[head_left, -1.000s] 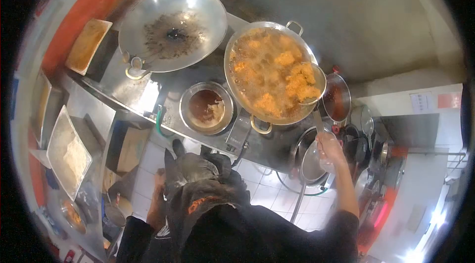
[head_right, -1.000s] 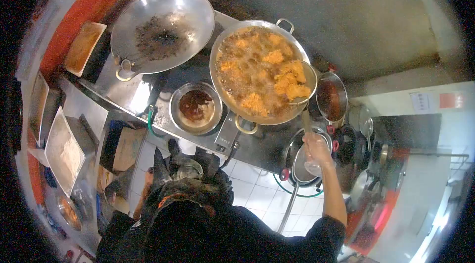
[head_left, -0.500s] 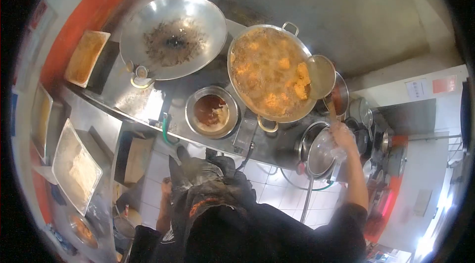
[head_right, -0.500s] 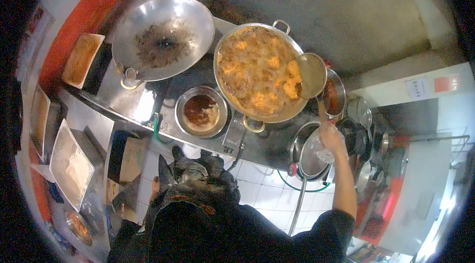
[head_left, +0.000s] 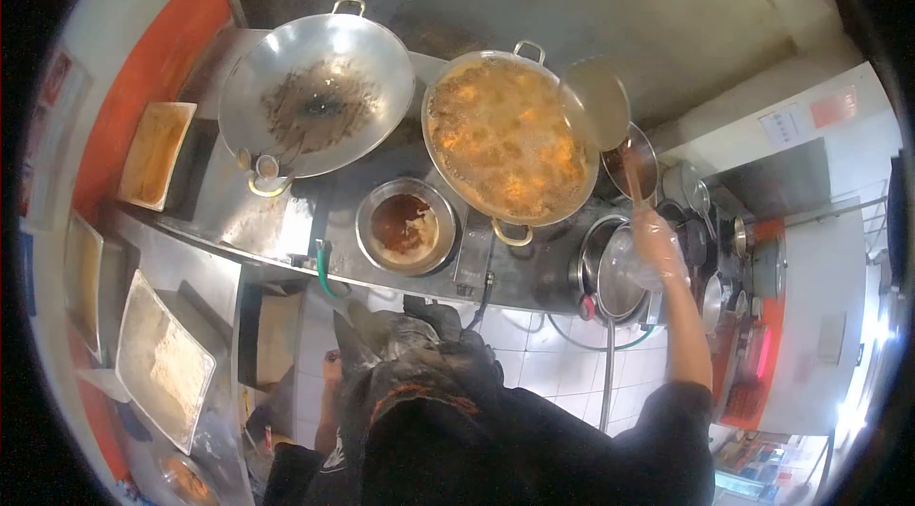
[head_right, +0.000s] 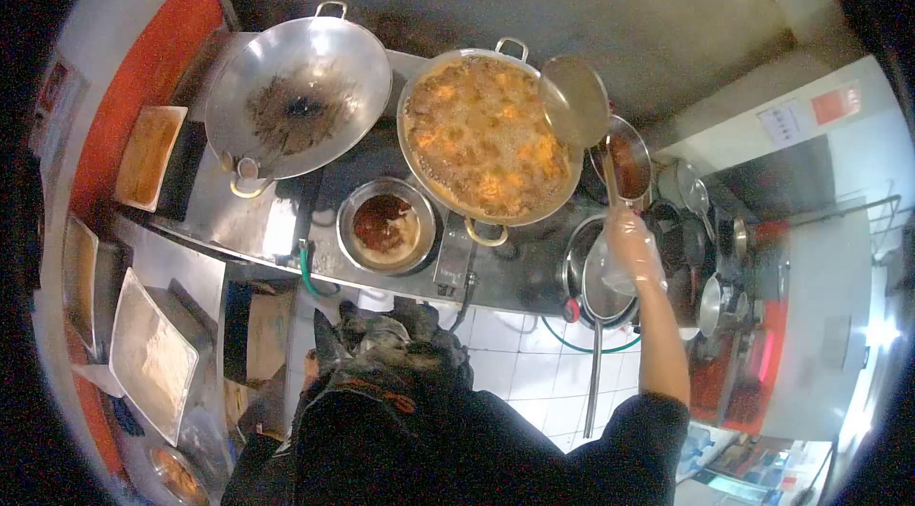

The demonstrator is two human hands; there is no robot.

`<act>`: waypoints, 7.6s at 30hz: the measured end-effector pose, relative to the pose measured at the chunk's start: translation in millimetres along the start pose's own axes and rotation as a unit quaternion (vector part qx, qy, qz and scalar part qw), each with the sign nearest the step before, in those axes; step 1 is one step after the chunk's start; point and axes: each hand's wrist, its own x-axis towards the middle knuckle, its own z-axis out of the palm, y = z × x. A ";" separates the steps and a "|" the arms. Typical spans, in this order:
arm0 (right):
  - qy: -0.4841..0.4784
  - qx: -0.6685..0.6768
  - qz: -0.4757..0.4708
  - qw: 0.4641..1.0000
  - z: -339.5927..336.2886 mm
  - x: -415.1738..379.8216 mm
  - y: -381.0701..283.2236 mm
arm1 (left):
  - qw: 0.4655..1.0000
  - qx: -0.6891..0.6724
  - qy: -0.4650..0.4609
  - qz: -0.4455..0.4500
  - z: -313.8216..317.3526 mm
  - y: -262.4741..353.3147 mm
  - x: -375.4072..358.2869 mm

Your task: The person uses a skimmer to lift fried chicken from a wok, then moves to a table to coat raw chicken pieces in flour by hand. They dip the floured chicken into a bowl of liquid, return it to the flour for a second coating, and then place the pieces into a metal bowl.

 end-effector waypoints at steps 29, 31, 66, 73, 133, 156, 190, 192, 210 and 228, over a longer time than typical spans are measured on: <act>-0.079 0.270 0.127 0.951 -108.9 -9.4 -239.3 | 0.999 0.036 0.023 -0.031 -39.3 43.3 -35.2; -0.078 0.283 0.121 0.948 -105.1 -4.9 -244.5 | 0.999 0.011 0.033 -0.034 -44.0 0.8 -11.0; 0.091 0.497 0.363 0.783 83.5 -241.9 -150.6 | 0.994 0.033 -0.011 -0.108 -68.3 -11.0 -140.8; 0.162 0.162 0.017 0.973 221.8 -295.6 -51.8 | 0.976 0.138 0.135 -0.104 -81.3 -66.6 -216.9; -0.366 0.232 -0.701 0.566 -134.0 -76.9 -1026.6 | 0.435 -0.609 0.659 0.079 -367.4 128.5 -238.5; -0.168 0.628 -0.329 0.685 -205.9 -49.8 -932.0 | 0.702 0.093 0.617 0.341 -458.2 226.4 -319.5; 0.217 0.363 -0.556 0.715 -288.8 -75.4 -952.1 | 0.699 0.018 0.560 0.444 -462.3 337.7 -257.1; 0.240 0.291 -0.577 0.725 -288.8 -74.3 -970.2 | 0.724 -0.017 0.532 0.439 -457.9 337.1 -256.9; 0.029 0.305 -0.639 0.706 -261.9 -62.4 -966.6 | 0.668 0.047 0.611 0.422 -466.1 318.8 -270.5; -0.258 0.174 -0.504 0.806 -189.1 -74.7 -1019.1 | 0.627 -0.353 0.695 -0.013 -439.3 11.9 -321.3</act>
